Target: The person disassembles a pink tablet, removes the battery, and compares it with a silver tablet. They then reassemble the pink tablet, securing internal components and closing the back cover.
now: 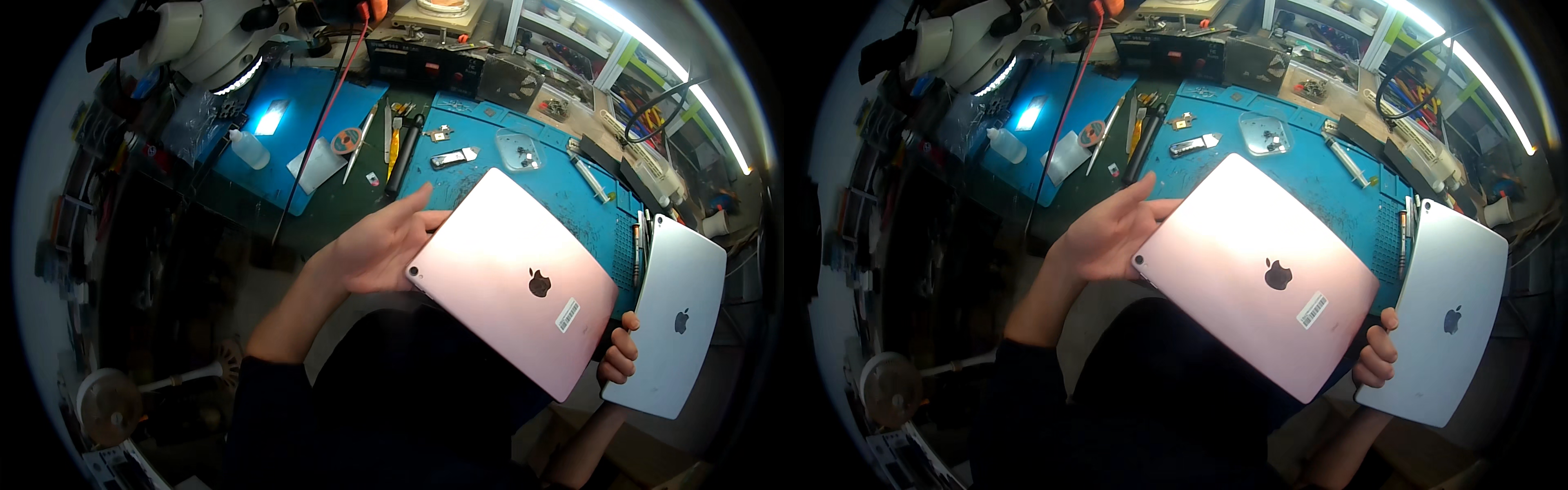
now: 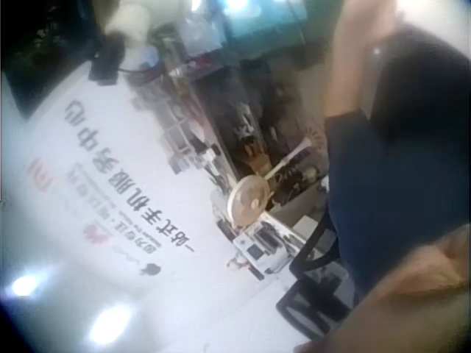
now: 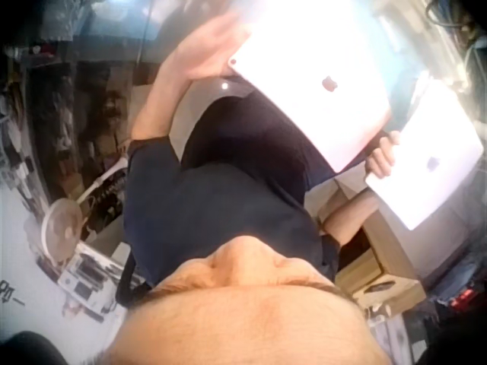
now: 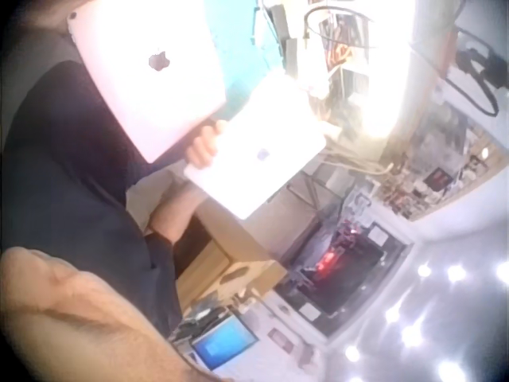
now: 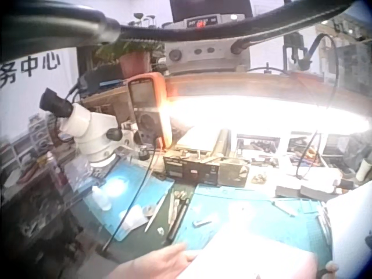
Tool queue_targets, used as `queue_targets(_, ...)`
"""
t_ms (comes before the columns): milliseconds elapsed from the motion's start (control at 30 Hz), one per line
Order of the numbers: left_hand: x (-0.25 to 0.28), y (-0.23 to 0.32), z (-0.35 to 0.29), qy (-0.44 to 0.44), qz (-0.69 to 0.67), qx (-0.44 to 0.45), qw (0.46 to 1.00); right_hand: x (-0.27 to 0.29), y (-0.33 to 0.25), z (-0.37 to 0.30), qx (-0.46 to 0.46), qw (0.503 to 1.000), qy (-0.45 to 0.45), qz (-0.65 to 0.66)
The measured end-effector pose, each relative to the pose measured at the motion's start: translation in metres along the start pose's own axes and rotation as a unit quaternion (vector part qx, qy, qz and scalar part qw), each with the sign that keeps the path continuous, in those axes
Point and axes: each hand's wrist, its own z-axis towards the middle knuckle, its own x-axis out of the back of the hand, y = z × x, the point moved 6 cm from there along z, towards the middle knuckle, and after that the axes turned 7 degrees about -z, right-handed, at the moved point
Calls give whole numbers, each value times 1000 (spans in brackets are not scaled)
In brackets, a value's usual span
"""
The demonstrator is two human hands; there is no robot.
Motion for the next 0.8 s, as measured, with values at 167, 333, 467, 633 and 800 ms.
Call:
queue_targets(167,1,2,-6,8,12,-4,1000,-1,4,3,-1,1000,-7,-10)
queue_targets(333,6,7,-2,-84,-22,46,995,-7,6,-7,15,1000,8,0)
queue_targets(467,32,4,7,44,125,20,991,15,12,-72,54,998,-34,8)
queue_targets(633,54,58,-43,155,568,-111,800,5,-14,-192,341,930,103,-94)
queue_targets(800,8,43,-26,118,640,-54,757,44,-38,-471,436,510,726,-153)
